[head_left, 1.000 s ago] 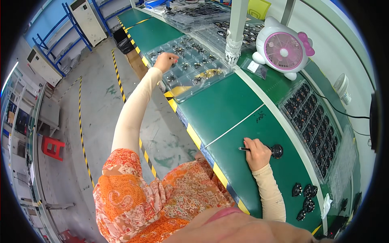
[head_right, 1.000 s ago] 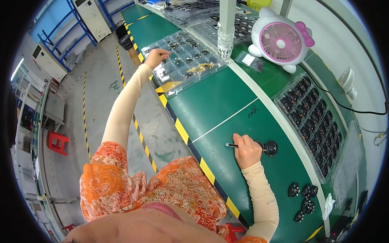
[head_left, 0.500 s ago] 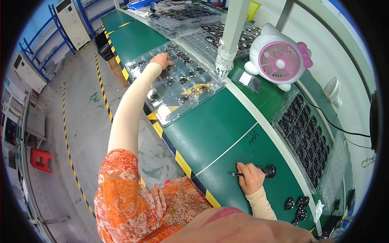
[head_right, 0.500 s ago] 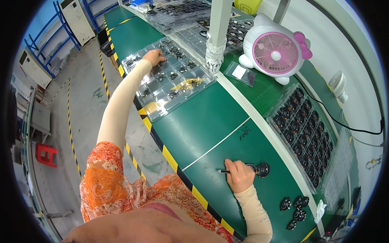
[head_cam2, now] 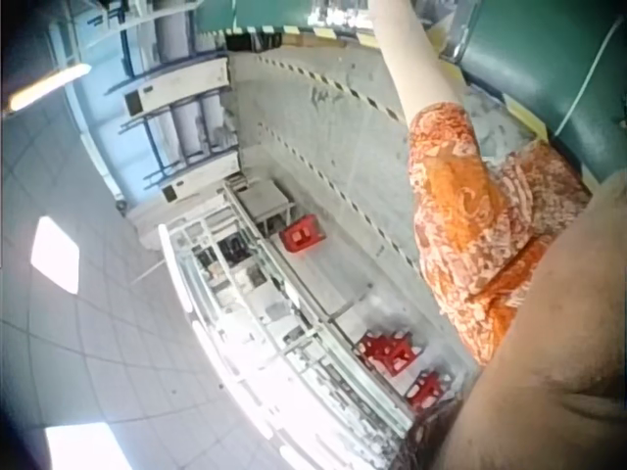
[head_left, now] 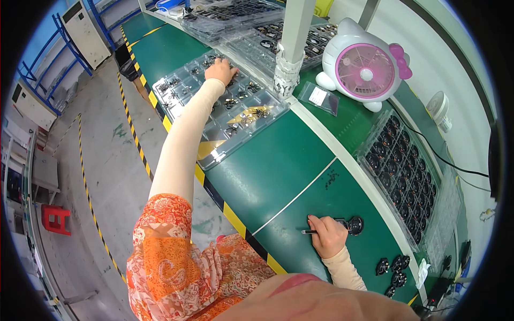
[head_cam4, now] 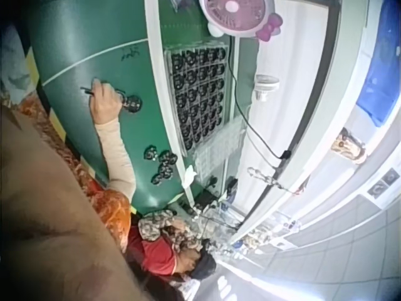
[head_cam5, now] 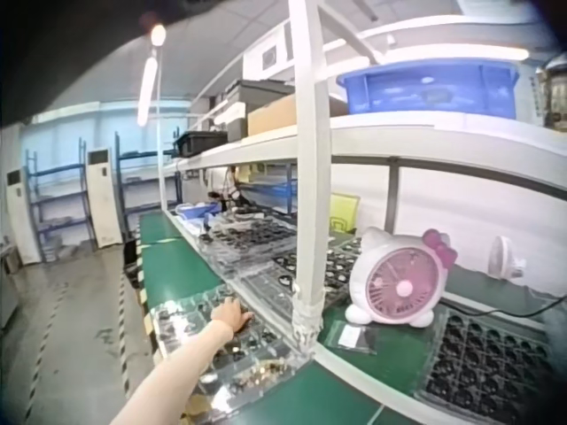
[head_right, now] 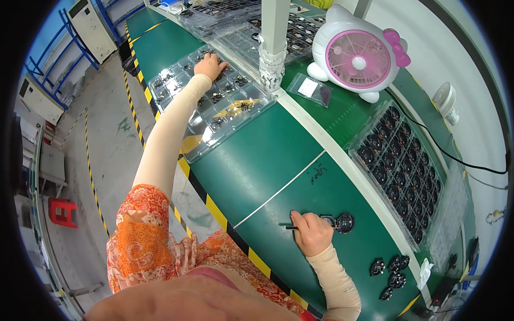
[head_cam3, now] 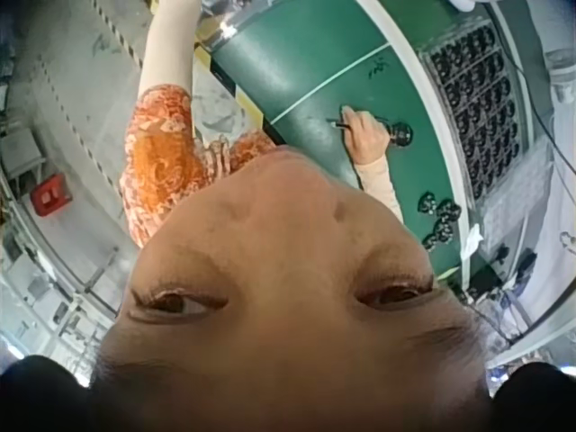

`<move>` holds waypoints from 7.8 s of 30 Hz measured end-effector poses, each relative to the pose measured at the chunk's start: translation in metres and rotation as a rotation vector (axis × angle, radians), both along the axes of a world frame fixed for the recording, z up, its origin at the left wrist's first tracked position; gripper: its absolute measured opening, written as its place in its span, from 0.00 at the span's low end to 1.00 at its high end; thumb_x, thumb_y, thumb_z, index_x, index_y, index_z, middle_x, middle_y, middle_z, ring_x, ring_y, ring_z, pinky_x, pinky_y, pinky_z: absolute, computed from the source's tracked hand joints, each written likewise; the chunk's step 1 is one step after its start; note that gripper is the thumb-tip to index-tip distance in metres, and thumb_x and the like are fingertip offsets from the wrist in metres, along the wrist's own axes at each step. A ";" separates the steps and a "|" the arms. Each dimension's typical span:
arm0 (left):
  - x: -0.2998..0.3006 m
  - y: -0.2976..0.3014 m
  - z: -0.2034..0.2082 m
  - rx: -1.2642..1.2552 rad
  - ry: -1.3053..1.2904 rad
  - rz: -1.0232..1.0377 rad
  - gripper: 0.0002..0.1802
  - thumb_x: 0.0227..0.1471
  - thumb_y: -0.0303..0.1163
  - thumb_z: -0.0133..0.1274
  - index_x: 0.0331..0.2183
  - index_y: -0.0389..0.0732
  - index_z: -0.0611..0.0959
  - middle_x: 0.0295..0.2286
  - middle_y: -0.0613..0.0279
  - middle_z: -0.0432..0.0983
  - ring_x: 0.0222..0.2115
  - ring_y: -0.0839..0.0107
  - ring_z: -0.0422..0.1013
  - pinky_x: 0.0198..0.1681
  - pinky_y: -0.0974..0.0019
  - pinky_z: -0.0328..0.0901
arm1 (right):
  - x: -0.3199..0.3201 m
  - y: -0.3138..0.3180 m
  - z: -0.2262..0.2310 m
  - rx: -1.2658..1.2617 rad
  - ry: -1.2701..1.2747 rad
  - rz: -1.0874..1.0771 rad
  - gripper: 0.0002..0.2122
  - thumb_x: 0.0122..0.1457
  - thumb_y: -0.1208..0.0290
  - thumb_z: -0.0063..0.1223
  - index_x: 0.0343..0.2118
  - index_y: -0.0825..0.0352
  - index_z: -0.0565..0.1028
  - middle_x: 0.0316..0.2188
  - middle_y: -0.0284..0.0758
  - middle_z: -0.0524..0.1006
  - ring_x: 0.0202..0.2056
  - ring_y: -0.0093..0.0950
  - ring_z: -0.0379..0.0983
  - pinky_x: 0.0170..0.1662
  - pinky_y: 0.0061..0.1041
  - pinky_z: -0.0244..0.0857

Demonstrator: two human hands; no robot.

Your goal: Assembling small electronic components into circular black casings on a factory line.

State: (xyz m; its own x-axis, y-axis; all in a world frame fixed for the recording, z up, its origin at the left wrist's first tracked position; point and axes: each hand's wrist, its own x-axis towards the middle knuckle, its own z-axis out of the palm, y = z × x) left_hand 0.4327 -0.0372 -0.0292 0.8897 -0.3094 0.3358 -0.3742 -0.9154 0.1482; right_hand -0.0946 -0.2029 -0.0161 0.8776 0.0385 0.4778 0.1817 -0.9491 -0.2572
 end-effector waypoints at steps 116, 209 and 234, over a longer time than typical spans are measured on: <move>-0.420 0.077 0.003 -0.525 0.021 -0.884 0.11 0.46 0.23 0.62 0.36 0.41 0.85 0.31 0.62 0.75 0.34 0.62 0.72 0.37 0.61 0.65 | -0.001 0.030 0.010 0.425 0.249 -0.032 0.09 0.55 0.76 0.60 0.39 0.66 0.81 0.33 0.38 0.78 0.33 0.33 0.77 0.38 0.27 0.69; -0.468 0.016 0.000 -0.276 0.022 -1.070 0.13 0.43 0.29 0.63 0.35 0.37 0.86 0.40 0.65 0.78 0.44 0.65 0.70 0.61 0.46 0.56 | -0.092 -0.008 0.001 0.359 0.124 0.261 0.15 0.47 0.88 0.59 0.41 0.74 0.78 0.44 0.46 0.79 0.43 0.42 0.79 0.43 0.32 0.75; -0.465 0.016 -0.001 -0.319 0.090 -1.072 0.11 0.41 0.27 0.63 0.32 0.38 0.87 0.39 0.66 0.80 0.40 0.67 0.71 0.61 0.47 0.56 | -0.092 -0.011 -0.002 0.489 0.092 0.187 0.15 0.48 0.90 0.55 0.40 0.73 0.78 0.44 0.48 0.79 0.41 0.39 0.81 0.40 0.30 0.76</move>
